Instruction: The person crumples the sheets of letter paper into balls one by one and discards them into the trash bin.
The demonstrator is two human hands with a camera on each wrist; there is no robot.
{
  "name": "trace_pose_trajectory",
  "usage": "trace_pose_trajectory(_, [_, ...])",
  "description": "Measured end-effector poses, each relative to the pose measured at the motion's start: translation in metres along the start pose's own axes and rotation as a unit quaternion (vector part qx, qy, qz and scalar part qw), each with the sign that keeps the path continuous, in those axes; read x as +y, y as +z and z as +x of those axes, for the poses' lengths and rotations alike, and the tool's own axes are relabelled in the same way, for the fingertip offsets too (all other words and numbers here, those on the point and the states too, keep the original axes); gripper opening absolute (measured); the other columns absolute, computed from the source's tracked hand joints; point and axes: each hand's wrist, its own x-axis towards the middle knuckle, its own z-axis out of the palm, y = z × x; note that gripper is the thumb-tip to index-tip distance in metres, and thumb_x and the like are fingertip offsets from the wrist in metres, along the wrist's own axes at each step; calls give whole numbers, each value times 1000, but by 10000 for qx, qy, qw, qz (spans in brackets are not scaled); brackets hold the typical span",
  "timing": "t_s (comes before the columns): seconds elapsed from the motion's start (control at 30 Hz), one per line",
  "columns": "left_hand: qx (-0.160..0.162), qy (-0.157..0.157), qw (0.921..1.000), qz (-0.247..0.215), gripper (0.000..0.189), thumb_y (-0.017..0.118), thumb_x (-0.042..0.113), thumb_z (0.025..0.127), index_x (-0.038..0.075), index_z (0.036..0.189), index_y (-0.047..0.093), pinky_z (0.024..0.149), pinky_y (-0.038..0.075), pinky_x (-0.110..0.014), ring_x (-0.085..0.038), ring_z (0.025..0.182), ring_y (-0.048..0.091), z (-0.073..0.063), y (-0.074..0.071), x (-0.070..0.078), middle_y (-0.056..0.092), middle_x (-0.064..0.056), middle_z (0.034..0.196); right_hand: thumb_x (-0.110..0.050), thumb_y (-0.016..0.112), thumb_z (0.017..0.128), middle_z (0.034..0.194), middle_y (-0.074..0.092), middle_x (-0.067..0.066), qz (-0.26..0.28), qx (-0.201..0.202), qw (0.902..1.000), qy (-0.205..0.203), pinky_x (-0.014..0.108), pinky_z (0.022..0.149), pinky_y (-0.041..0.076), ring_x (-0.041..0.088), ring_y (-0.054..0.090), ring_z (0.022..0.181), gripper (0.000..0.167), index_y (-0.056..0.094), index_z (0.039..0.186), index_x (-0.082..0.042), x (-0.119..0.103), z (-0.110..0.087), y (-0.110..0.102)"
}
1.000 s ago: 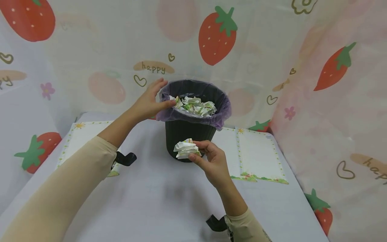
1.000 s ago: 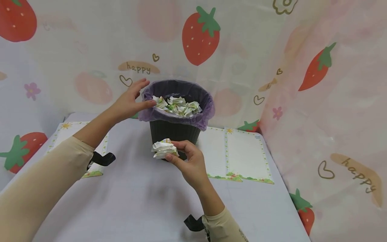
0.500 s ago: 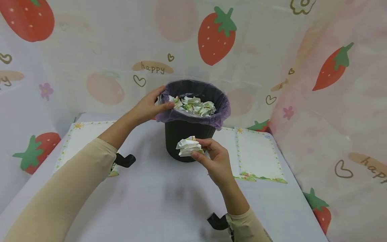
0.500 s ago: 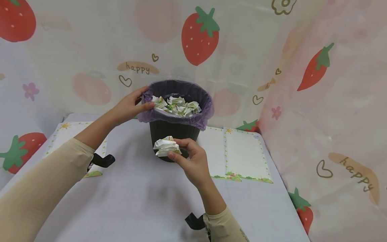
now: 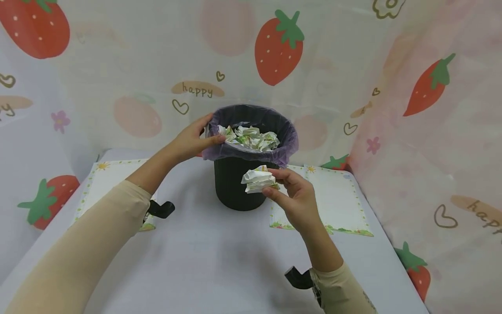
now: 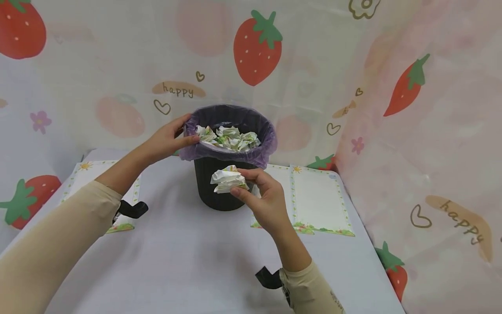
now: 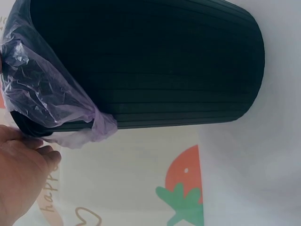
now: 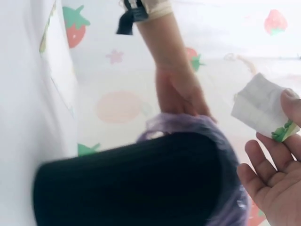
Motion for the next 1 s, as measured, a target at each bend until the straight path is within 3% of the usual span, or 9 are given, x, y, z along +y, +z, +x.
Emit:
trace_pose_trajectory(0.17, [-61,-73,9999,-84,110,70,68,86,16,166,13,121,31,-55,-31,157,17,-2,-1,-1,14,-4,172,9,77,85,120,71,-3,-236,-82,9995,-211,29,101,52,16,67,105,37,65,120,11,-21,16,-17])
trace_pose_trajectory(0.3, [-33,31,10000,-50,110,70,66,88,13,165,14,126,22,-51,-30,157,17,0,-1,-1,15,-6,172,10,76,86,116,72,-3,-481,-161,9986,-162,30,100,52,16,67,102,37,67,122,10,-41,34,-29])
trace_pose_trajectory(0.67, [16,12,10000,51,112,70,66,87,9,165,14,128,18,-49,-28,158,15,-3,1,1,14,-8,172,10,74,87,100,74,1,-634,-566,9963,-86,21,78,57,17,65,89,33,69,120,7,-81,98,-56])
trace_pose_trajectory(1.0, [-24,-77,9999,130,108,70,62,90,11,165,13,128,16,-48,-26,158,13,-1,0,1,14,-6,172,-6,78,91,107,74,2,-1665,-1276,9776,190,22,88,58,18,69,100,30,72,120,-1,-87,161,-67])
